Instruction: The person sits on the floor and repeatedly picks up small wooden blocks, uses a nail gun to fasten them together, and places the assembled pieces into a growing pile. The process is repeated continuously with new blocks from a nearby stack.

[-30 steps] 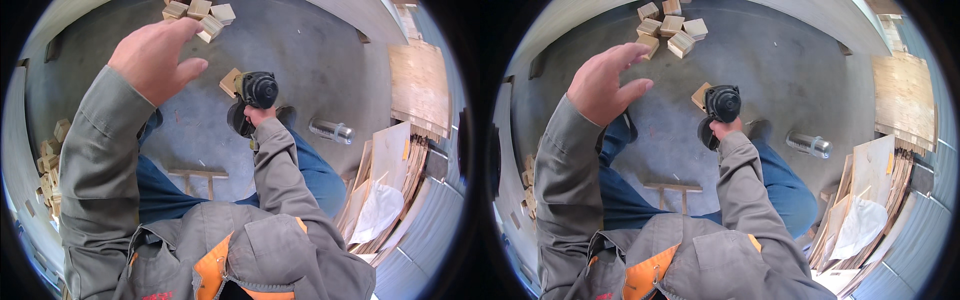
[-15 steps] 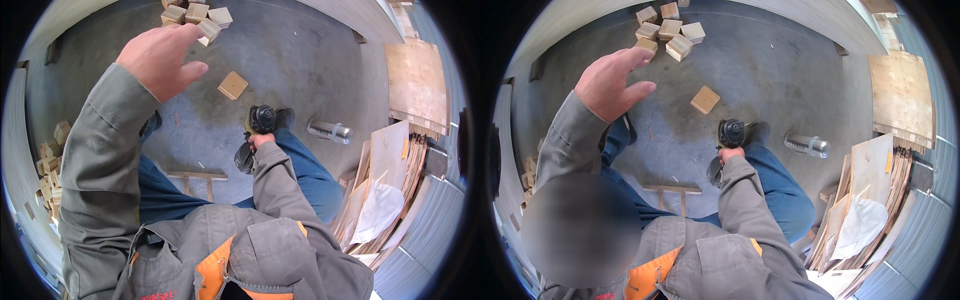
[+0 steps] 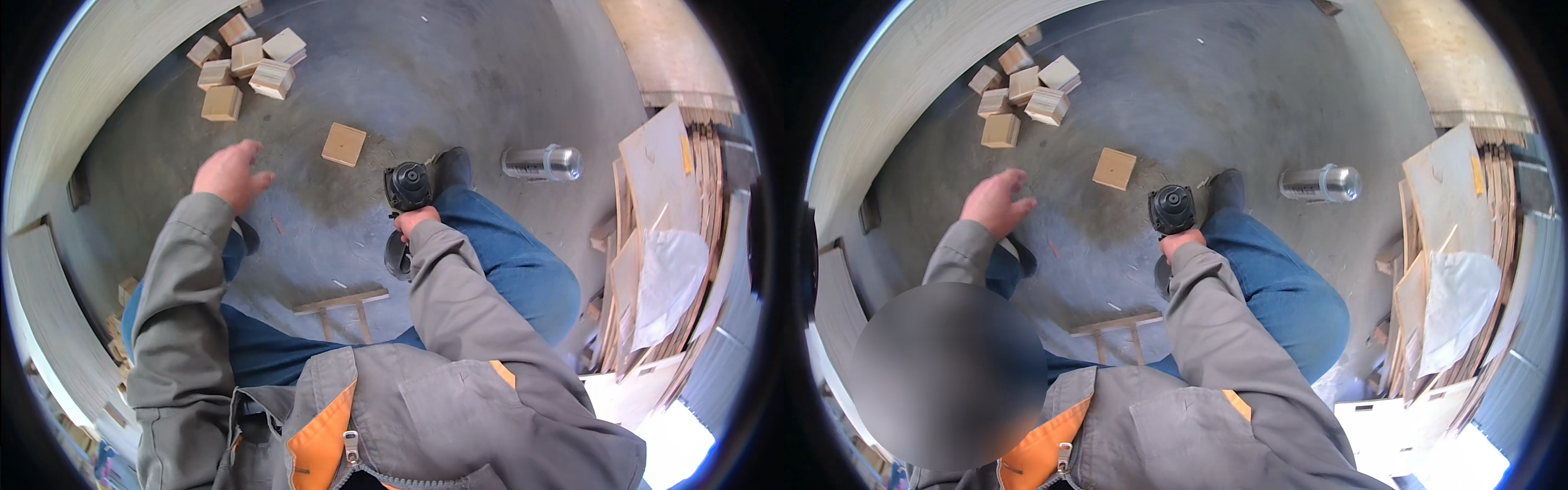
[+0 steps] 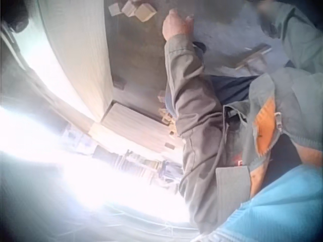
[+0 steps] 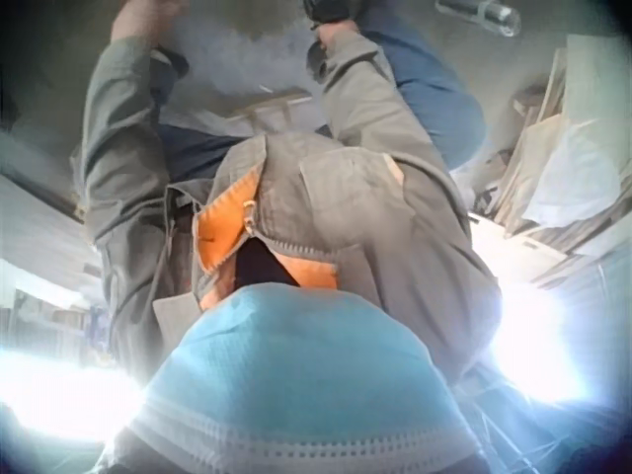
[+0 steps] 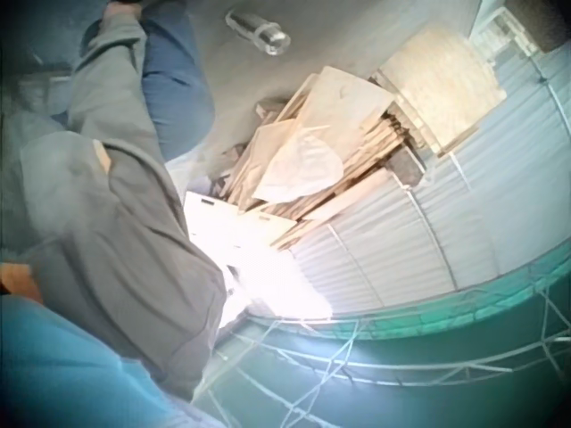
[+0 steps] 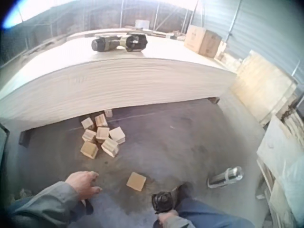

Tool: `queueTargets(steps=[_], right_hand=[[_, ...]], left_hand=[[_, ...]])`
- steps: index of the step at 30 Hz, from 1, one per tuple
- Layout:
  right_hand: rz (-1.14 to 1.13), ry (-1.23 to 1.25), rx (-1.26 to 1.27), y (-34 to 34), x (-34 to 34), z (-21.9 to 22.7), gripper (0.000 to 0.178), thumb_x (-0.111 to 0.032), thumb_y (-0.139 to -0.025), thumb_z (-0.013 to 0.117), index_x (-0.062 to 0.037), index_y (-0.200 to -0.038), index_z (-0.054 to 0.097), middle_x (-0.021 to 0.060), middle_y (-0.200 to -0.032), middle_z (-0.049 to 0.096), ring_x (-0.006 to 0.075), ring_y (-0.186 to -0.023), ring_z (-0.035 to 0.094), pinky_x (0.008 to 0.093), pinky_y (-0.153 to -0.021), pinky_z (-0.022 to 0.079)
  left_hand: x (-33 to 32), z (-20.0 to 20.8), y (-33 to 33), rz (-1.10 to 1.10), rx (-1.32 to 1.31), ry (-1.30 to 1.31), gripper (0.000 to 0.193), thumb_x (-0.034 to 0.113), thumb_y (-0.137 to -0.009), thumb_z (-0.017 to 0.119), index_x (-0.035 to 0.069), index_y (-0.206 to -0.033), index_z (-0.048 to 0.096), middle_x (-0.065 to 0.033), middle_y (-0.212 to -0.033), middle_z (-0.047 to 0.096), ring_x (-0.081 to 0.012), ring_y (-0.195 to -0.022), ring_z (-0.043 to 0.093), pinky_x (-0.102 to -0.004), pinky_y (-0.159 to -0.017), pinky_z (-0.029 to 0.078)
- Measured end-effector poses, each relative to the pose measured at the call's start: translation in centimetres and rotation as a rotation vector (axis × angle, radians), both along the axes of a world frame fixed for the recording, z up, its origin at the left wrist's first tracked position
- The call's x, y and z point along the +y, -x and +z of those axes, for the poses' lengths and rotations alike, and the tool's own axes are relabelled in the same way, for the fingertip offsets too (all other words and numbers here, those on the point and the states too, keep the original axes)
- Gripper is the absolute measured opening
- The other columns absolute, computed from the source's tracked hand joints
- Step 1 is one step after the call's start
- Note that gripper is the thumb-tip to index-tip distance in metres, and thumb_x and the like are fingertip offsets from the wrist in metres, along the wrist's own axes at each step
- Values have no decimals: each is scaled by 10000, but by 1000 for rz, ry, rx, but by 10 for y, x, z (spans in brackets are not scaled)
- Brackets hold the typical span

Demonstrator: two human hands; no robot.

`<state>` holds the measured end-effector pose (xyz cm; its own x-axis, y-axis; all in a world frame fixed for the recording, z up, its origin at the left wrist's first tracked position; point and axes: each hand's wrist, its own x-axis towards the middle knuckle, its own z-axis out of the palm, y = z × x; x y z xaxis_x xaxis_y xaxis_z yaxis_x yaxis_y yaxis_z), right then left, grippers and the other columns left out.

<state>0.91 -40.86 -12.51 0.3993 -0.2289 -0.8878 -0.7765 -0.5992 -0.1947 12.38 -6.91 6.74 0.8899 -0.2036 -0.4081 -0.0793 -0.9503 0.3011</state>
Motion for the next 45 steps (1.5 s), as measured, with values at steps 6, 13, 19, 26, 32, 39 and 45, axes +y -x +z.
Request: queueTargets(steps=[6, 13, 19, 26, 32, 39, 45], right_hand=[[-13, -13, -2, -4, -12, 6, 160, -185, -791, 687, -28, -781, 720, 94, -690, 708, 198, -568, 665, 341, -576, 531], [295, 174, -50, 21, -15, -63, 217, -286, -855, 616, -123, -872, 759, 51, -824, 753, 188, -781, 724, 329, -747, 549], [308, 179, -165, 36, -17, -84, 173, -248, -843, 633, -137, -880, 760, 47, -843, 753, 199, -837, 724, 338, -773, 547], [6, 23, -80, 2, -9, -4, 170, -204, -793, 684, -39, -792, 727, 108, -695, 715, 203, -591, 693, 325, -609, 542], [-108, 53, -76, 9, -13, -14, 158, -157, -751, 711, -1, -727, 698, 120, -650, 699, 199, -540, 672, 328, -567, 535], [-112, 27, -98, 5, -11, -8, 171, -154, -745, 720, 6, -698, 683, 119, -631, 690, 200, -529, 667, 333, -555, 528], [-90, 35, -116, 6, -9, -11, 180, -152, -741, 720, 15, -695, 673, 124, -617, 675, 204, -513, 659, 343, -524, 514]], left_hand=[[-37, -101, 0, 56, 89, 64, 571, 280, -802, 759, 66, -1302, 588, -155, -1258, 635, -341, -1187, 595, -418, -1001, 481], [-103, -170, 0, 38, 81, 142, 647, 265, -794, 743, 95, -1379, 525, -142, -1446, 483, -341, -1341, 458, -434, -1066, 439], [-136, -200, 3, -35, 60, 161, 766, 274, -797, 746, 108, -1465, 411, -148, -1520, 404, -352, -1394, 391, -431, -1113, 394], [-128, -206, 0, -41, 84, 82, 951, 350, -783, 783, 52, -1532, 280, -202, -1566, 328, -380, -1429, 343, -437, -1161, 331], [-120, -226, -7, 24, 85, 90, 1008, 404, -772, 793, 57, -1545, 248, -208, -1578, 294, -342, -1456, 314, -406, -1160, 331], [-88, -245, -23, 268, 153, 251, 1036, 447, -754, 813, -19, -1503, 271, -223, -1509, 377, -353, -1408, 371, -406, -1121, 376], [-89, -258, -34, 454, 148, 400, 988, 393, -731, 847, -26, -1455, 320, -244, -1447, 437, -354, -1317, 481, -426, -1034, 450]])
